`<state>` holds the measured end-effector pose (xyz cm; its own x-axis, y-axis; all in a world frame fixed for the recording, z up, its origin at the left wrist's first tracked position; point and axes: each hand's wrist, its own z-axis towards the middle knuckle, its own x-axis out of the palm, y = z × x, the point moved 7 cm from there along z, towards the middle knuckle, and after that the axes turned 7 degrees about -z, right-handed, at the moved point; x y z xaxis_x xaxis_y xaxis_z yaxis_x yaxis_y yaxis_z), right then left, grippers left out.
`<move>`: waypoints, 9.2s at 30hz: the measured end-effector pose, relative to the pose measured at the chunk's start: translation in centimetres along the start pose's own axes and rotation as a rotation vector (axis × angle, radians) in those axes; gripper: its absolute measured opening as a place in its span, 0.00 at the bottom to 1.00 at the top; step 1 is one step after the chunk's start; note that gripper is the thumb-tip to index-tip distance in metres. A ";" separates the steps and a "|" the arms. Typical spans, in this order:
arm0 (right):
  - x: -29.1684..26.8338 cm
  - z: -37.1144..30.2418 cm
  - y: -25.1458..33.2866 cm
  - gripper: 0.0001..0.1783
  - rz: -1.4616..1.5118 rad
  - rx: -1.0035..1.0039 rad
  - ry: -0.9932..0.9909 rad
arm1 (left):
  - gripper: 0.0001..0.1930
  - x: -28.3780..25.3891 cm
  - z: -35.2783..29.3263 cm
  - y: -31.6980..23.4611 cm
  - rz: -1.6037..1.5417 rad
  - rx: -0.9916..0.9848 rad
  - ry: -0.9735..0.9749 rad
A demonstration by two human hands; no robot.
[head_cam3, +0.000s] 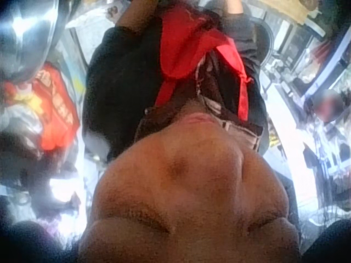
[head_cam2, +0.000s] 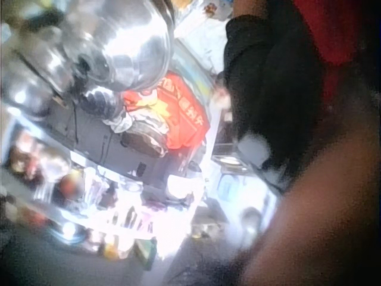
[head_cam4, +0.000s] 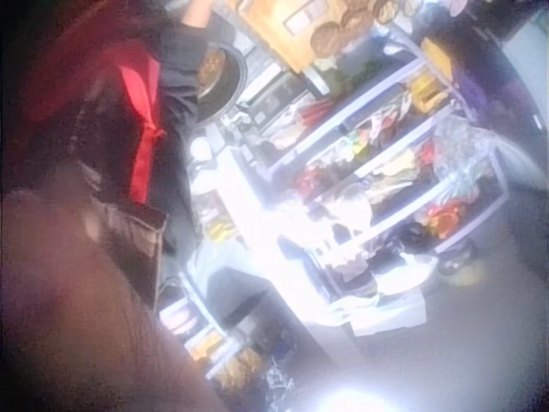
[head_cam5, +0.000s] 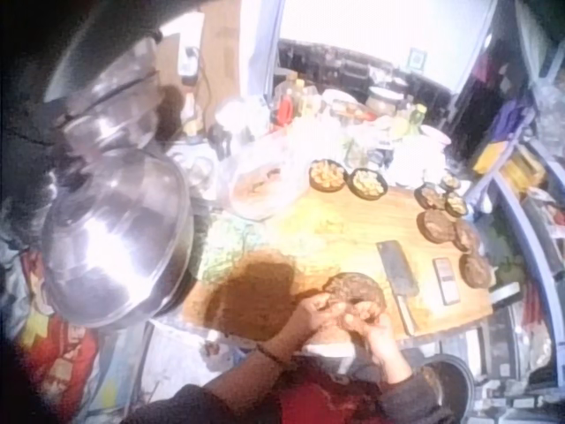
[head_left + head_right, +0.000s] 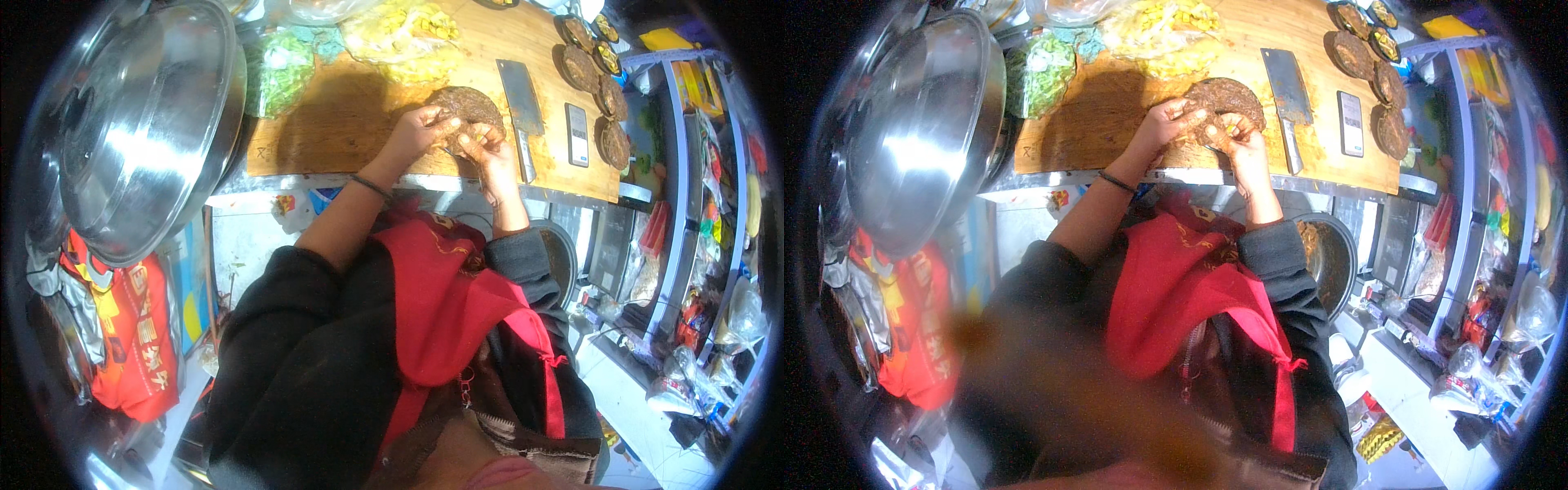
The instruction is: The person repeatedly scoops a shredded filling from a large metal bowl and places it onto small round flatbreads on a wooden board, then folds and seals each one by hand. The finished items are set aside on the board.
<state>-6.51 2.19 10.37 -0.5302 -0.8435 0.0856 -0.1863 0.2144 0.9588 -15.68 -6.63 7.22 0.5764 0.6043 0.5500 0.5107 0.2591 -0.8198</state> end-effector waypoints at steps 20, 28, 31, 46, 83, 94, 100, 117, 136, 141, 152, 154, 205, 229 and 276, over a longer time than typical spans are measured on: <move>-1.0 0.7 0.2 0.07 -0.036 -0.050 -0.223 | 0.14 1.5 0.0 1.3 -0.249 -0.240 0.189; 0.0 0.7 1.9 0.08 -0.529 -0.417 -0.300 | 0.16 0.6 -0.1 0.6 -0.333 -0.145 0.123; 0.5 0.7 0.6 0.06 -0.105 -0.197 -0.216 | 0.16 0.2 -0.5 0.7 -0.309 -0.214 0.121; 4.2 0.6 -0.8 0.10 0.072 -0.039 -0.072 | 0.14 -6.5 -2.1 -1.8 0.017 -0.058 0.015; -13.8 4.0 -3.7 0.33 -1.712 0.031 -0.451 | 0.18 -7.8 -10.1 -0.8 1.796 0.558 0.216; -14.7 -2.2 0.7 0.21 -0.993 -0.199 -0.478 | 0.10 -10.7 -9.8 -1.1 1.447 0.265 0.253; -5.4 -4.5 -2.4 0.12 -0.927 -0.124 -0.165 | 0.08 -11.1 -9.5 -1.1 1.346 0.276 0.223; 4.3 -5.5 1.2 0.14 -1.495 -0.459 0.120 | 0.20 -9.7 -11.1 -2.6 1.482 0.650 0.115; 13.4 0.6 -2.0 0.11 -1.739 -0.512 0.670 | 0.15 -11.2 -10.4 -0.2 1.249 0.516 -0.016; 14.6 1.4 -2.3 0.13 -1.699 -0.580 0.635 | 0.15 -9.5 -10.6 0.8 1.471 0.493 0.116; 0.5 -2.3 6.9 0.12 -1.221 -0.535 -0.193 | 0.16 -11.8 -9.8 -2.9 1.479 0.263 -0.003; -4.7 -2.0 5.4 0.14 -1.004 -0.413 -0.351 | 0.17 -12.0 -8.9 -3.0 1.428 0.167 -0.017; -4.1 2.1 -1.3 0.10 -0.800 -0.162 -0.356 | 0.06 -3.1 1.3 1.2 0.526 0.240 -0.167; -6.5 1.2 -1.4 0.08 -0.912 -0.258 -0.434 | 0.11 -5.8 1.8 2.7 0.206 -0.006 -0.025; -4.8 -0.1 1.3 0.09 -1.208 -0.430 -0.507 | 0.11 -0.9 -0.6 -1.5 1.173 0.611 0.047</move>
<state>-4.08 6.43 11.23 -0.4815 -0.1055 -0.8701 -0.5235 -0.7616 0.3820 -16.54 -8.04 8.05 0.5041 0.6780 -0.5351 -0.6632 -0.0930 -0.7426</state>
